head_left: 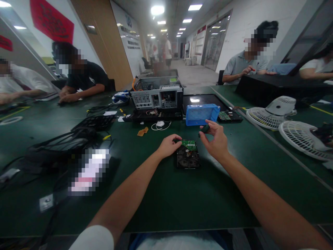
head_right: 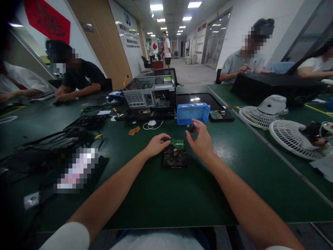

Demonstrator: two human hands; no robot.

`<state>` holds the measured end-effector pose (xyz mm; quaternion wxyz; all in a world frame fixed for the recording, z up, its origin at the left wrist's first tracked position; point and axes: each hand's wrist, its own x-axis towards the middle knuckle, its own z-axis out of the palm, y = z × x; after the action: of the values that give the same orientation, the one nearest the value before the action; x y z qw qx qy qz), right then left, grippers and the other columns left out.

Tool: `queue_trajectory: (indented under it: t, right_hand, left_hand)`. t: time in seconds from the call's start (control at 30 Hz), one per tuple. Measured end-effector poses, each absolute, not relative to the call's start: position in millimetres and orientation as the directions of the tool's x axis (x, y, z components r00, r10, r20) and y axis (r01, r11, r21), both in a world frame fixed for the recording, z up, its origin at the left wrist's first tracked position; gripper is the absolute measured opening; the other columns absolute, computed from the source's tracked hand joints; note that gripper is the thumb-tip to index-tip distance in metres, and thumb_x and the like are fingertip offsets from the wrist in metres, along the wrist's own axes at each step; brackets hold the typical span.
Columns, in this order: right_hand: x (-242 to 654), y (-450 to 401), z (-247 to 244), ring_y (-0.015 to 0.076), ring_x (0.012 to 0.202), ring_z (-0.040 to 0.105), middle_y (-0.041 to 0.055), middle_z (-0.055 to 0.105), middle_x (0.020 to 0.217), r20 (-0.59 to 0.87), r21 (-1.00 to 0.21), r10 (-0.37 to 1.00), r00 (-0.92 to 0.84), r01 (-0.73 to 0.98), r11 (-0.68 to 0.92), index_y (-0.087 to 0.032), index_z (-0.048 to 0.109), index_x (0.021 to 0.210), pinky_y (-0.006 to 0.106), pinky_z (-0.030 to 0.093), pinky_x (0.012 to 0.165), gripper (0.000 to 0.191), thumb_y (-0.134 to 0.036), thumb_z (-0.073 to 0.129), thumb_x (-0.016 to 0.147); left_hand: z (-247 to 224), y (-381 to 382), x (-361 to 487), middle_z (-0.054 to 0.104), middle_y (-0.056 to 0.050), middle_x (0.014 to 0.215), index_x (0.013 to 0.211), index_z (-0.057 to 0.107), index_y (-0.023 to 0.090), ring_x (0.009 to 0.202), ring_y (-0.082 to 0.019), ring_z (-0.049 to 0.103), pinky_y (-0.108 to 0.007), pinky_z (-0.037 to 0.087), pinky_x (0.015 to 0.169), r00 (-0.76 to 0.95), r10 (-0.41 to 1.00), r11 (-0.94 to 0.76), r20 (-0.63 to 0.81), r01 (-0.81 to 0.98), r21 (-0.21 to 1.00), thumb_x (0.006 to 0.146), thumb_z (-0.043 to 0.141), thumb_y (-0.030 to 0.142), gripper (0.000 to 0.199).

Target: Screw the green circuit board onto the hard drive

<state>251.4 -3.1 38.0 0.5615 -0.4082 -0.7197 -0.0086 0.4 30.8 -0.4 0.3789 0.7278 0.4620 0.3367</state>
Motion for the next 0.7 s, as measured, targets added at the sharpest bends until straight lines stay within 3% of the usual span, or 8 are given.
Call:
queue_trajectory:
  t: [0.1,0.2,0.4,0.7]
  right_hand:
    - [251.5,-2.7,36.8,0.0215,0.093,0.074,0.0125,0.064,0.129,0.813,-0.440,0.582,-0.017,0.638,0.632,-0.024,0.045,0.135,0.041,0.066,0.079,0.049,-0.035,0.069,0.094]
    - [252.5,-3.3,36.6,0.0213,0.086,0.074,0.0117,0.066,0.123,0.838,-0.349,0.544,-0.042,0.726,0.592,-0.025,0.050,0.133,0.041,0.066,0.078,0.047,-0.037,0.071,0.093]
    - [251.5,-5.0,38.6,0.0240,0.099,0.072,0.0119,0.065,0.126,0.874,-0.107,0.431,-0.223,0.777,0.620,-0.028,0.047,0.143,0.043,0.064,0.088,0.055,-0.032,0.071,0.094]
    - [249.9,-6.2,39.7,0.0238,0.101,0.071,0.0131,0.063,0.130,0.877,-0.144,0.439,-0.193,0.768,0.625,-0.027,0.048,0.144,0.039,0.065,0.082,0.053,-0.031,0.068,0.095]
  left_hand:
    - [0.2,30.6,0.3,0.067,0.001,0.076,0.114,0.070,0.019,0.059,-0.012,0.058,-0.022,0.042,0.054,0.349,0.929,-0.271,0.119,0.428,0.862,0.089,0.068,0.034,0.029]
    - [1.1,29.8,0.1,0.067,0.001,0.075,0.114,0.070,0.019,0.059,-0.012,0.057,-0.022,0.042,0.054,0.347,0.928,-0.284,0.134,0.432,0.856,0.089,0.068,0.034,0.029]
    - [-1.3,31.4,-0.4,0.068,0.000,0.079,0.115,0.070,0.019,0.061,-0.013,0.059,-0.023,0.043,0.055,0.352,0.927,-0.282,0.129,0.425,0.860,0.089,0.067,0.034,0.030]
    - [-0.6,31.3,-0.6,0.068,0.000,0.078,0.114,0.070,0.019,0.059,-0.012,0.059,-0.023,0.043,0.055,0.352,0.926,-0.287,0.138,0.416,0.863,0.089,0.068,0.034,0.029]
